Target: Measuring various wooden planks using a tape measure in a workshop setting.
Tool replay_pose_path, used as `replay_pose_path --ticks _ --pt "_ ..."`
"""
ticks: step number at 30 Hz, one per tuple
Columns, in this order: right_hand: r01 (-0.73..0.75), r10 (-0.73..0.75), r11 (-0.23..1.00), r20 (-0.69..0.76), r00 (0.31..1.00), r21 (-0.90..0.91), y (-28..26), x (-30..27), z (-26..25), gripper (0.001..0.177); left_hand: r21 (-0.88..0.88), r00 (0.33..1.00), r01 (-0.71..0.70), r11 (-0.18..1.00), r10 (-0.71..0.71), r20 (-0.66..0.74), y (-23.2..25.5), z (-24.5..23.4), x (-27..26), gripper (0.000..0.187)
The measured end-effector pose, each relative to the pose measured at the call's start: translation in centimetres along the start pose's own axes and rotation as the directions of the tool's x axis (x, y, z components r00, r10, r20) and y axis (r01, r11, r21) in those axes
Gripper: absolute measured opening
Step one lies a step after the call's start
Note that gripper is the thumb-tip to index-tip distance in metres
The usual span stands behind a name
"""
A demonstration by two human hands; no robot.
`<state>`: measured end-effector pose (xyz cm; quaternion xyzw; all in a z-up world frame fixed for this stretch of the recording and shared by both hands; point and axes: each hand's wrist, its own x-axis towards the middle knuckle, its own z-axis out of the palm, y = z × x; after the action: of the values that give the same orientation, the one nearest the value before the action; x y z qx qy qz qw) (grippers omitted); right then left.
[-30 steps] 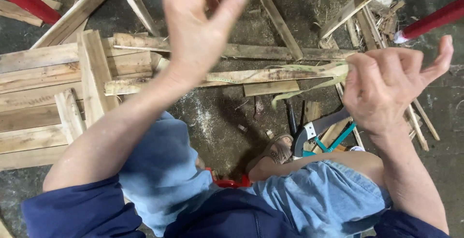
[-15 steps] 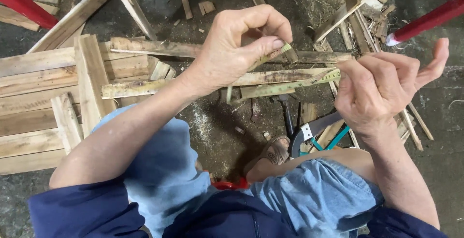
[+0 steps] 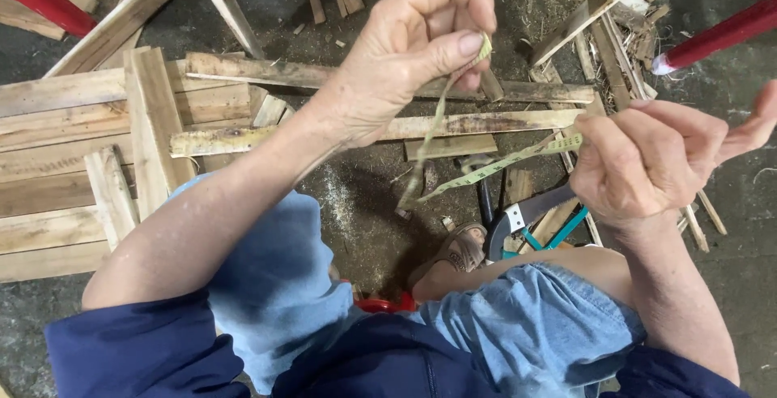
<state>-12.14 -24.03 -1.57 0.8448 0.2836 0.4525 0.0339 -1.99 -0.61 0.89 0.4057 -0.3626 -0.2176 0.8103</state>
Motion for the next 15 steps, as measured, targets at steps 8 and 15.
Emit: replay_pose_path --ticks 8,15 --pt "0.056 -0.043 0.997 -0.22 0.974 0.056 -0.3 1.2 1.1 0.017 0.059 0.991 0.13 0.99 -0.128 -0.046 -2.4 1.2 0.0 0.009" --pt "0.005 0.027 0.992 -0.245 0.969 0.129 -0.8 1.5 0.5 0.016 -0.149 0.959 0.281 0.948 -0.281 0.021 -3.0 2.5 -0.6 0.004"
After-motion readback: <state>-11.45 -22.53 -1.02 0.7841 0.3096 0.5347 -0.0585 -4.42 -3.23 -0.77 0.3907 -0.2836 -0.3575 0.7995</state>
